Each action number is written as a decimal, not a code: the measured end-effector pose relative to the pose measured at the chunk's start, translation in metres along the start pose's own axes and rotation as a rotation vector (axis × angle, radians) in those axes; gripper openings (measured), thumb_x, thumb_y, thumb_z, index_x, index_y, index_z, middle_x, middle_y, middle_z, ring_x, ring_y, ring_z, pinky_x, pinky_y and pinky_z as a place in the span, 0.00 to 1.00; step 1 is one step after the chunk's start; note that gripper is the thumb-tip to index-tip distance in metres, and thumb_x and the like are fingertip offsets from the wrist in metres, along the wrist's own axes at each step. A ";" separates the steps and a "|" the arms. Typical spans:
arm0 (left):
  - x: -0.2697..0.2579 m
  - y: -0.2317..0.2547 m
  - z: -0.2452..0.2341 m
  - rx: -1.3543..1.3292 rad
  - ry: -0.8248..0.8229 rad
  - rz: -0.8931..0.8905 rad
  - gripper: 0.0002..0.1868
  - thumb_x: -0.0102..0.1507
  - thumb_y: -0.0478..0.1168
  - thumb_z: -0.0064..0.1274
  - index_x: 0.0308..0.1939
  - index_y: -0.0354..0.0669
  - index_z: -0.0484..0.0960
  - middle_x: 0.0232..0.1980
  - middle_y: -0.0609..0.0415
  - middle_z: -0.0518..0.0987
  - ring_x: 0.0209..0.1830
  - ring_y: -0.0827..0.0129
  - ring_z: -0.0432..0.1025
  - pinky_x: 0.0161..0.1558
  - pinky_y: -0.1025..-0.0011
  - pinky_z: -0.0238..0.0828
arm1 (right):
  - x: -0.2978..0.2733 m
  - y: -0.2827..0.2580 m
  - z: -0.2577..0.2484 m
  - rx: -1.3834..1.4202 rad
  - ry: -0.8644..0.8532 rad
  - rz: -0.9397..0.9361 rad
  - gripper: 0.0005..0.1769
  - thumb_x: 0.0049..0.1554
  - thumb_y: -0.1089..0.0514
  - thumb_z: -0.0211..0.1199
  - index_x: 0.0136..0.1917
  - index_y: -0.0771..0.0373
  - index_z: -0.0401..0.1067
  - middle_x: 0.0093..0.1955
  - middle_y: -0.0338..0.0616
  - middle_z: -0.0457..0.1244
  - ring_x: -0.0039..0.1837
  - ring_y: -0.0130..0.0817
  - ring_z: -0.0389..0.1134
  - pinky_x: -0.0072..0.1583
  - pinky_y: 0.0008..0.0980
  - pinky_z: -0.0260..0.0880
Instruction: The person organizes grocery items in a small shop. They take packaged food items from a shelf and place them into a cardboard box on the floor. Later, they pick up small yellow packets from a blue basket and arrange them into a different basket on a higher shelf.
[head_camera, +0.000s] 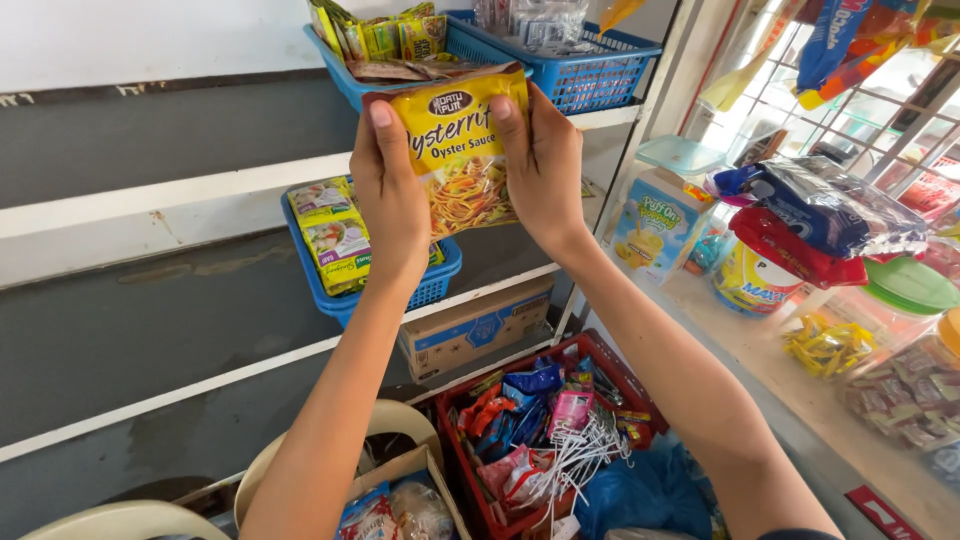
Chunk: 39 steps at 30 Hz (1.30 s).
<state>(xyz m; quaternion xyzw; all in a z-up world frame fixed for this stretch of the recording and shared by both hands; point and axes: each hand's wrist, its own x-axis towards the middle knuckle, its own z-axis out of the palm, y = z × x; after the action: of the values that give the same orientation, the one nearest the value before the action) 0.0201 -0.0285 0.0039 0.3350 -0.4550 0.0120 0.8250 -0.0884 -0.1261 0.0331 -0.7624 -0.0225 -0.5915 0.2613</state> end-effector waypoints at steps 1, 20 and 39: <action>0.004 -0.003 -0.001 -0.035 -0.004 0.033 0.31 0.76 0.61 0.36 0.60 0.35 0.75 0.52 0.55 0.80 0.49 0.75 0.73 0.53 0.72 0.72 | 0.004 0.003 0.001 -0.011 -0.007 -0.026 0.21 0.74 0.47 0.50 0.59 0.70 0.69 0.44 0.41 0.68 0.46 0.19 0.62 0.49 0.27 0.70; 0.084 -0.053 -0.006 0.195 0.073 0.221 0.26 0.78 0.56 0.38 0.50 0.33 0.77 0.39 0.57 0.75 0.40 0.78 0.64 0.44 0.73 0.67 | 0.052 0.048 0.003 0.601 -0.364 0.190 0.49 0.61 0.63 0.74 0.82 0.60 0.44 0.74 0.45 0.57 0.75 0.32 0.64 0.74 0.36 0.69; 0.115 -0.104 -0.081 1.086 0.153 0.411 0.06 0.72 0.38 0.47 0.50 0.43 0.77 0.48 0.47 0.75 0.50 0.53 0.67 0.50 0.55 0.61 | 0.170 0.152 -0.013 -0.215 -0.248 -0.294 0.35 0.62 0.73 0.74 0.72 0.61 0.56 0.64 0.50 0.66 0.69 0.38 0.72 0.68 0.34 0.75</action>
<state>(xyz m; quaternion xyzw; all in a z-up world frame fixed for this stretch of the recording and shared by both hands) 0.1809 -0.0962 0.0059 0.6129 -0.3785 0.4274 0.5463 0.0034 -0.3099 0.1344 -0.8414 -0.1022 -0.5238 0.0847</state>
